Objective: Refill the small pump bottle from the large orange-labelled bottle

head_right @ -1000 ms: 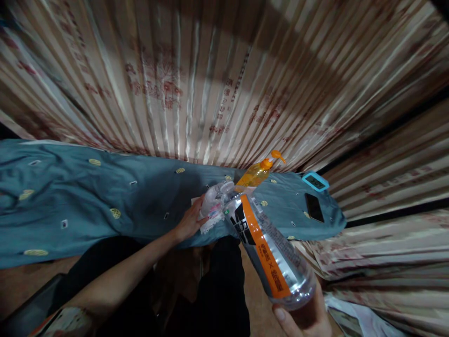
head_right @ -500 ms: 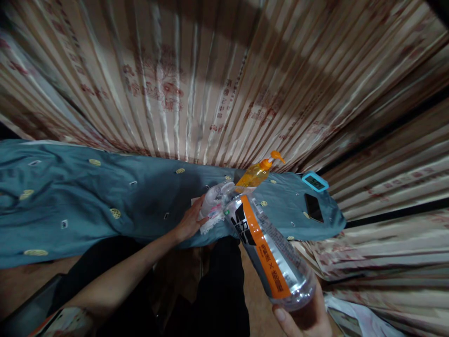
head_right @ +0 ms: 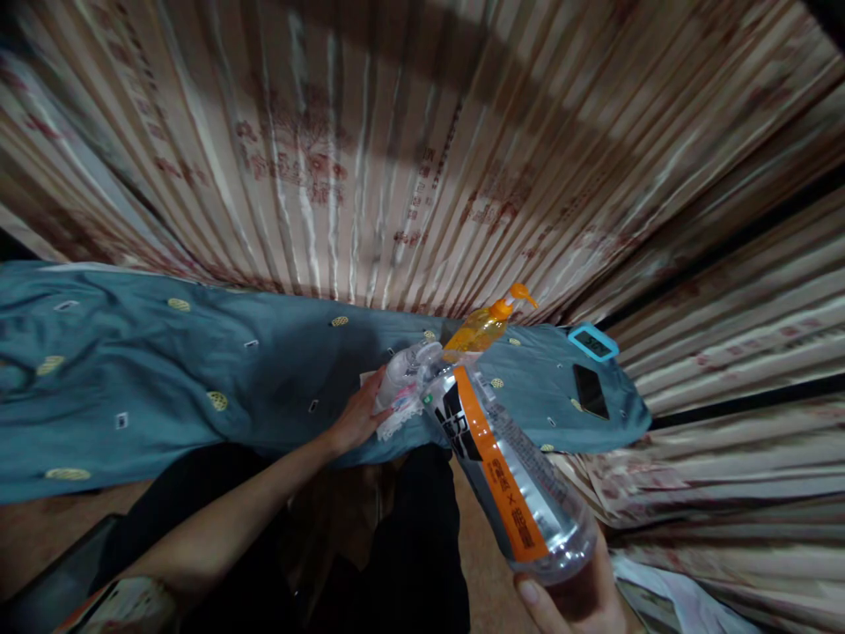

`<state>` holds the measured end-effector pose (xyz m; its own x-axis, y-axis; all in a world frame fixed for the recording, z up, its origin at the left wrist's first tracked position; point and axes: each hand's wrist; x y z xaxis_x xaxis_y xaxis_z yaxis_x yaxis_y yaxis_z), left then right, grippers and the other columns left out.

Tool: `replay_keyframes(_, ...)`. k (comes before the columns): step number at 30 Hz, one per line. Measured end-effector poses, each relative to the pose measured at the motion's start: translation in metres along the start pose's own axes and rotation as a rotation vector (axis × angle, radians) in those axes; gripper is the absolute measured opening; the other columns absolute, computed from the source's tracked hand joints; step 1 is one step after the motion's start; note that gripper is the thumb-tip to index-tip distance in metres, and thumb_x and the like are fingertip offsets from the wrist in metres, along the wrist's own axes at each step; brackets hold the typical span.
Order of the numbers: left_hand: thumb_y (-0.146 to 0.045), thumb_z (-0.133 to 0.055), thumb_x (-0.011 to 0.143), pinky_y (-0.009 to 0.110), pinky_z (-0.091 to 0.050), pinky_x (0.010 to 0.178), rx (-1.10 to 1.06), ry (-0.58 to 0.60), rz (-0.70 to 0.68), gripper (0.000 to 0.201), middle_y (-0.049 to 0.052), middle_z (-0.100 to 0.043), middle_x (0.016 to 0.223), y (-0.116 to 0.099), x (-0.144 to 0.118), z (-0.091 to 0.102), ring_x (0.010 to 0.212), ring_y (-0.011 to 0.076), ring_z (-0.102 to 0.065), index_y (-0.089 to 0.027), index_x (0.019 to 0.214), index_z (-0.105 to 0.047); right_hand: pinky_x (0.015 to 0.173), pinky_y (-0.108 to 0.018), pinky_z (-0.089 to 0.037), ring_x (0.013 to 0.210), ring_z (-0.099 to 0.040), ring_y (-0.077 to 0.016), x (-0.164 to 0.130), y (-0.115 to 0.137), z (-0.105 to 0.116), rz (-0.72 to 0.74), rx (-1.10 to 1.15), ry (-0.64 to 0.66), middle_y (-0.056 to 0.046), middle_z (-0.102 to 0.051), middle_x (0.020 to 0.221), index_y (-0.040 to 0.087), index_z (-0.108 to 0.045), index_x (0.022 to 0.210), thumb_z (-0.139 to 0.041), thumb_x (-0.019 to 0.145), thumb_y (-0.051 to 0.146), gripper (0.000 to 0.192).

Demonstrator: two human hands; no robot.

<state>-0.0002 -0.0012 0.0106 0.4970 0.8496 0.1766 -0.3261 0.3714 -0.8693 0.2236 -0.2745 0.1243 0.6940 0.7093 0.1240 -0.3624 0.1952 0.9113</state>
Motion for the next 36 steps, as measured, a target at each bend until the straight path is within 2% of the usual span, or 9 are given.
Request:
replay_keyframes(3,-0.023,-0.064,0.087,0.052,-0.032,0.124,0.004,-0.004,-0.011,0.08,0.013,-0.042,0.16,0.001,0.0,0.0,0.147,0.0291,-0.042,-0.021,0.157,-0.026,0.108,-0.049,-0.046,0.129,-0.055,-0.0406,-0.005,0.012,-0.008,-0.1,0.007,-0.039,-0.016,-0.063,0.135,0.019,-0.042,0.15,-0.079,0.072,0.058,0.095)
replay_keyframes(9,-0.023,-0.063,0.088,0.053,-0.031,0.125,0.011,-0.009,-0.056,0.079,0.013,-0.04,0.161,0.007,0.0,-0.002,0.149,0.0288,-0.039,-0.022,0.157,-0.025,0.11,-0.05,-0.044,0.132,-0.054,-0.0408,-0.006,0.026,-0.012,-0.095,-0.021,-0.032,-0.016,-0.06,0.139,0.018,-0.043,0.149,-0.076,0.073,0.061,0.093)
replay_keyframes(15,-0.026,-0.064,0.089,0.054,-0.033,0.124,0.009,-0.01,-0.042,0.078,0.011,-0.041,0.161,0.007,0.0,-0.002,0.148,0.0289,-0.04,-0.025,0.157,-0.026,0.111,-0.051,-0.044,0.132,-0.054,-0.04,-0.005,0.021,-0.01,-0.092,-0.011,-0.041,-0.017,-0.059,0.141,0.019,-0.043,0.149,-0.077,0.072,0.059,0.093)
replay_keyframes(20,-0.027,-0.066,0.088,0.052,-0.034,0.123,-0.017,-0.012,-0.031,0.079,0.012,-0.042,0.16,0.003,-0.001,0.0,0.146,0.0293,-0.043,-0.024,0.157,-0.028,0.102,-0.053,-0.051,0.12,-0.062,-0.0406,0.001,0.012,-0.004,-0.137,0.013,-0.042,-0.016,-0.065,0.131,0.02,-0.047,0.143,-0.083,0.06,0.061,0.1)
replay_keyframes(25,-0.023,-0.066,0.087,0.052,-0.033,0.123,-0.005,-0.009,-0.007,0.081,0.011,-0.043,0.159,0.001,-0.001,0.0,0.146,0.0289,-0.043,-0.025,0.157,-0.026,0.112,-0.053,-0.042,0.134,-0.052,-0.0418,-0.005,0.024,-0.011,-0.123,0.002,-0.035,-0.017,-0.058,0.142,0.019,-0.041,0.15,-0.078,0.07,0.06,0.097)
replay_keyframes(29,-0.023,-0.066,0.087,0.054,-0.033,0.124,-0.001,-0.003,-0.021,0.081,0.01,-0.042,0.16,0.0,-0.001,0.001,0.146,0.0289,-0.042,-0.025,0.157,-0.026,0.111,-0.05,-0.045,0.136,-0.052,-0.0404,-0.009,0.028,-0.013,-0.107,-0.017,-0.002,-0.017,-0.056,0.145,0.019,-0.035,0.155,-0.075,0.075,0.059,0.098)
replay_keyframes(33,-0.023,-0.065,0.087,0.054,-0.032,0.124,0.0,-0.006,-0.027,0.08,0.011,-0.042,0.16,0.0,-0.001,0.001,0.147,0.0288,-0.042,-0.025,0.157,-0.026,0.11,-0.049,-0.046,0.139,-0.049,-0.0395,-0.008,0.021,-0.011,-0.107,0.006,0.005,-0.016,-0.049,0.153,0.019,-0.031,0.158,-0.074,0.077,0.057,0.099)
replay_keyframes(36,-0.022,-0.064,0.087,0.052,-0.031,0.125,-0.003,-0.008,-0.027,0.078,0.013,-0.041,0.161,0.0,-0.001,0.001,0.148,0.0288,-0.041,-0.022,0.156,-0.027,0.107,-0.047,-0.049,0.134,-0.055,-0.0379,-0.005,0.011,-0.007,-0.037,0.034,0.017,-0.016,-0.054,0.149,0.019,-0.035,0.156,-0.075,0.079,0.052,0.093)
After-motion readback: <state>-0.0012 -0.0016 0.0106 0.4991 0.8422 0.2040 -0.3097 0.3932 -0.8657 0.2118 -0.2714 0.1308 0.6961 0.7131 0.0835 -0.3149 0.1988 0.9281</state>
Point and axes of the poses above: each hand's wrist, its own x-axis towards the middle knuckle, its own z-axis out of the back of the hand, y = z × x
